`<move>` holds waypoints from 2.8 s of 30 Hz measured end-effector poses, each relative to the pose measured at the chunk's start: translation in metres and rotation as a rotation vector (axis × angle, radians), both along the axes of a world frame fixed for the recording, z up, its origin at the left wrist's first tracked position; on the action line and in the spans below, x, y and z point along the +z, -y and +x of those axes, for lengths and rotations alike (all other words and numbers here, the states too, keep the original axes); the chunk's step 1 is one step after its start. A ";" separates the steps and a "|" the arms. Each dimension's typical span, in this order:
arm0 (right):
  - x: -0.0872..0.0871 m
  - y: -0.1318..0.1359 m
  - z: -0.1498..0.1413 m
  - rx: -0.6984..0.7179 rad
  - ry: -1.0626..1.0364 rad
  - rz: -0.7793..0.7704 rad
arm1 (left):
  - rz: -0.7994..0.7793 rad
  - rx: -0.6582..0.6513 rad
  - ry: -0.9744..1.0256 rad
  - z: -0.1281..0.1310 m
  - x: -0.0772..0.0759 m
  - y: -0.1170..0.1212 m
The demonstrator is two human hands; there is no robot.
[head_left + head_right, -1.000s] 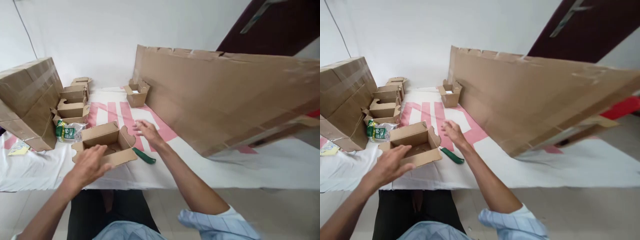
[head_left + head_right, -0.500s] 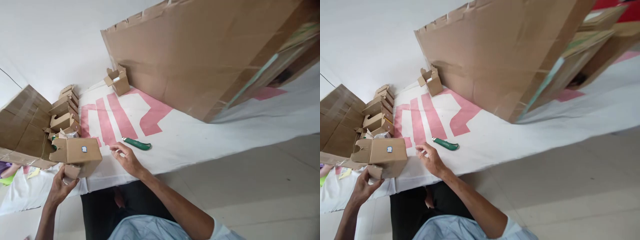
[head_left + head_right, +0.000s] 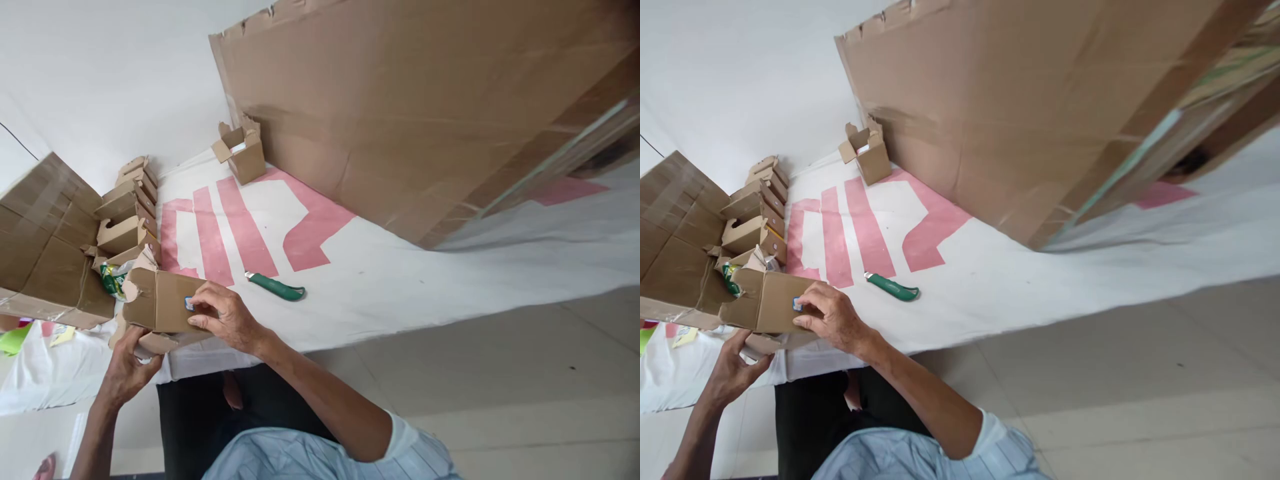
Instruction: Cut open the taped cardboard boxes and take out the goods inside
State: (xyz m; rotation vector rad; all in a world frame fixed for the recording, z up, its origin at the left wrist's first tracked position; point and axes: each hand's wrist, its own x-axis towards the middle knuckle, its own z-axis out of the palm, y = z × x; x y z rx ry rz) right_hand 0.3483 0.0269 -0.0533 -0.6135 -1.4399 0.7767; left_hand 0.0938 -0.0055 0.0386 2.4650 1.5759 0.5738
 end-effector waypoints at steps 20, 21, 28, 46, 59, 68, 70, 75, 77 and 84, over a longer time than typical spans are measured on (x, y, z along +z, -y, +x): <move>-0.001 -0.005 0.011 0.094 0.002 -0.071 | -0.015 -0.043 0.004 0.005 0.001 0.000; -0.001 -0.006 0.013 0.107 0.006 -0.086 | -0.022 -0.045 0.002 0.004 0.001 -0.001; 0.000 -0.006 0.014 0.045 0.044 0.001 | -0.013 -0.062 0.004 0.003 -0.001 -0.002; 0.002 0.004 0.011 -0.021 -0.182 -0.157 | -0.016 -0.082 -0.054 0.002 0.000 -0.003; 0.054 0.043 0.065 0.140 -0.469 -0.361 | -0.224 -0.180 -0.092 0.059 -0.005 0.000; 0.077 0.061 0.049 0.152 -0.108 -0.247 | -0.321 -0.182 0.809 0.114 0.016 0.022; 0.074 0.062 0.047 0.144 -0.105 -0.240 | -0.323 -0.172 0.907 0.116 0.016 0.025; 0.064 0.066 0.043 0.153 -0.097 -0.259 | -0.368 -0.193 0.999 0.114 0.018 0.031; 0.064 0.067 0.041 0.148 -0.076 -0.250 | -0.372 -0.187 1.002 0.114 0.020 0.034; 0.049 0.064 0.047 -0.248 0.077 -0.060 | -0.241 -0.148 0.987 0.093 0.019 0.040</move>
